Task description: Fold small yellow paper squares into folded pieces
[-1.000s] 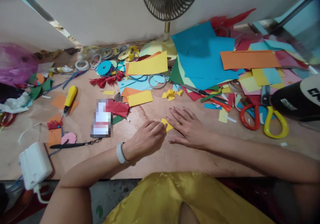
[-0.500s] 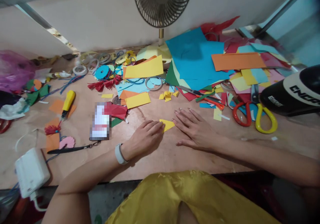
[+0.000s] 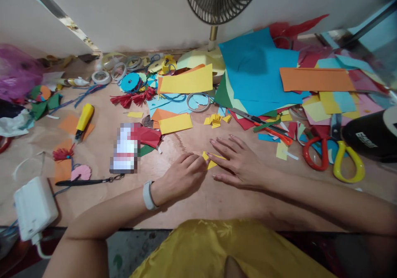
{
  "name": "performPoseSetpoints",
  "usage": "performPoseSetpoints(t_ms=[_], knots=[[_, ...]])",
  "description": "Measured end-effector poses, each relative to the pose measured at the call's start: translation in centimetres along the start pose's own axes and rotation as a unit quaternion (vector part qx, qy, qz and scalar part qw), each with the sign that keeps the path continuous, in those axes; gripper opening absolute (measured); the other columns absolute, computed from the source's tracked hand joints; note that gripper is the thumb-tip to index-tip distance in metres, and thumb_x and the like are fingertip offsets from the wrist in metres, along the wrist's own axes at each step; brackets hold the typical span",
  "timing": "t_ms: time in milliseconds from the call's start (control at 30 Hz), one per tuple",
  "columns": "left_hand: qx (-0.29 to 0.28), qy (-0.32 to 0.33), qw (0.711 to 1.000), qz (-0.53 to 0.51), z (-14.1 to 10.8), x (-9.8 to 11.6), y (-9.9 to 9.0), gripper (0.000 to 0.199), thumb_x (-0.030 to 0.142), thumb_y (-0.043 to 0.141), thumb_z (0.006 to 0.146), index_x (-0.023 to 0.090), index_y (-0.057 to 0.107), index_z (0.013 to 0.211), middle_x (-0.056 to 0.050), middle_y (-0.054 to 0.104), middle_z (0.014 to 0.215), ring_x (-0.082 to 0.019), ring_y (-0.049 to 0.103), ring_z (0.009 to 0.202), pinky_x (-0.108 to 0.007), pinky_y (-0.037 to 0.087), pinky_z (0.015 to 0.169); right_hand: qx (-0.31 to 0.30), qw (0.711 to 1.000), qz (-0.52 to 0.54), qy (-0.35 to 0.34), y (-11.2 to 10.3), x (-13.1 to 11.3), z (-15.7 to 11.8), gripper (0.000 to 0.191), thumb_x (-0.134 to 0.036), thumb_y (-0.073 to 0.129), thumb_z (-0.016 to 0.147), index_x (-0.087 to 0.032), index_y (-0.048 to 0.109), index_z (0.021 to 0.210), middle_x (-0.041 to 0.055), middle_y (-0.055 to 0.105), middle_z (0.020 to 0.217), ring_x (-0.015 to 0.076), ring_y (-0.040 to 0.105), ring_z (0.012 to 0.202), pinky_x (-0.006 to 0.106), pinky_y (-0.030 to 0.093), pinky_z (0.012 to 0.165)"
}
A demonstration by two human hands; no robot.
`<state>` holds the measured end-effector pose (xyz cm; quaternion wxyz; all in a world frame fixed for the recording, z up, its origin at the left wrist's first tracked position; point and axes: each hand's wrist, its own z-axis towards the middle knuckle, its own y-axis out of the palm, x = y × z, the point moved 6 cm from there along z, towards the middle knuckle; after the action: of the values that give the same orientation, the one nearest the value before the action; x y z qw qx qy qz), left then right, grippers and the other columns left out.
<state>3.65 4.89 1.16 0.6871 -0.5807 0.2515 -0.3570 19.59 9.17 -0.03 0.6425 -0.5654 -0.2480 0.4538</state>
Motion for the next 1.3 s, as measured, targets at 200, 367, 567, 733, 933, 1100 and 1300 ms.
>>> performPoseSetpoints(t_ms=[200, 367, 567, 733, 933, 1100, 1300], knots=[[-0.009, -0.002, 1.000, -0.001, 0.1, 0.0, 0.0, 0.023, 0.019, 0.052, 0.101, 0.014, 0.061, 0.122, -0.010, 0.063, 0.118, -0.023, 0.059, 0.110, -0.040, 0.049, 0.100, 0.014, 1.000, -0.002, 0.000, 0.0, -0.2, 0.6, 0.052, -0.052, 0.056, 0.098, -0.018, 0.066, 0.137, 0.0227, 0.050, 0.154, 0.0398, 0.048, 0.140, 0.064, 0.035, 0.114], [-0.010, -0.007, 1.000, 0.002, 0.0, 0.1, 0.1, 0.022, 0.018, 0.052, 0.100, 0.014, 0.061, 0.120, -0.010, 0.063, 0.116, -0.024, 0.059, 0.109, -0.039, 0.050, 0.097, 0.006, 1.000, -0.011, 0.007, 0.0, -0.2, 0.8, 0.053, -0.053, 0.056, 0.098, -0.018, 0.067, 0.136, 0.0223, 0.054, 0.151, 0.0398, 0.051, 0.138, 0.061, 0.040, 0.112], [-0.006, -0.003, 1.000, 0.015, -0.1, 0.1, 0.2, 0.020, 0.021, 0.051, 0.102, 0.016, 0.061, 0.119, -0.009, 0.064, 0.115, -0.023, 0.061, 0.108, -0.039, 0.051, 0.094, 0.017, 0.999, -0.030, 0.019, -0.6, -0.1, -2.2, 0.051, -0.049, 0.057, 0.099, -0.016, 0.066, 0.136, 0.0221, 0.054, 0.151, 0.0392, 0.050, 0.139, 0.059, 0.041, 0.113], [0.010, -0.001, 1.000, 0.026, 0.1, 0.0, 0.0, 0.024, 0.021, 0.051, 0.102, 0.013, 0.061, 0.122, -0.010, 0.067, 0.111, -0.023, 0.065, 0.105, -0.040, 0.054, 0.093, 0.011, 0.998, -0.039, 0.045, -1.8, 0.1, -5.6, 0.049, -0.045, 0.060, 0.098, -0.015, 0.065, 0.136, 0.0213, 0.052, 0.154, 0.0392, 0.047, 0.142, 0.060, 0.041, 0.113], [0.055, 0.012, 0.998, -0.017, 0.4, -0.1, -0.6, 0.032, 0.021, 0.051, 0.102, 0.011, 0.057, 0.132, -0.017, 0.062, 0.139, -0.027, 0.060, 0.130, -0.042, 0.052, 0.107, 0.058, 0.997, -0.015, 0.044, -2.3, -0.7, -4.9, 0.043, -0.040, 0.064, 0.096, -0.014, 0.068, 0.130, 0.0212, 0.058, 0.147, 0.0371, 0.053, 0.135, 0.059, 0.044, 0.112], [0.038, -0.007, 0.999, -0.031, 0.1, -0.4, -0.4, 0.030, 0.030, 0.051, 0.104, 0.014, 0.060, 0.128, -0.014, 0.069, 0.128, -0.025, 0.066, 0.118, -0.040, 0.055, 0.095, 0.072, 0.995, 0.020, 0.060, -0.5, 1.6, -1.5, 0.041, -0.037, 0.058, 0.100, -0.017, 0.066, 0.134, 0.0200, 0.064, 0.139, 0.0349, 0.060, 0.127, 0.058, 0.049, 0.106], [0.005, -0.022, 0.999, -0.036, 0.0, -0.6, -0.2, 0.035, 0.034, 0.050, 0.105, 0.015, 0.059, 0.132, -0.011, 0.068, 0.122, -0.023, 0.065, 0.110, -0.039, 0.052, 0.092, 0.111, 0.990, 0.019, 0.085, -1.2, 3.9, 0.5, 0.031, -0.026, 0.051, 0.102, -0.017, 0.069, 0.126, 0.0191, 0.066, 0.133, 0.0331, 0.060, 0.126, 0.054, 0.051, 0.104]])
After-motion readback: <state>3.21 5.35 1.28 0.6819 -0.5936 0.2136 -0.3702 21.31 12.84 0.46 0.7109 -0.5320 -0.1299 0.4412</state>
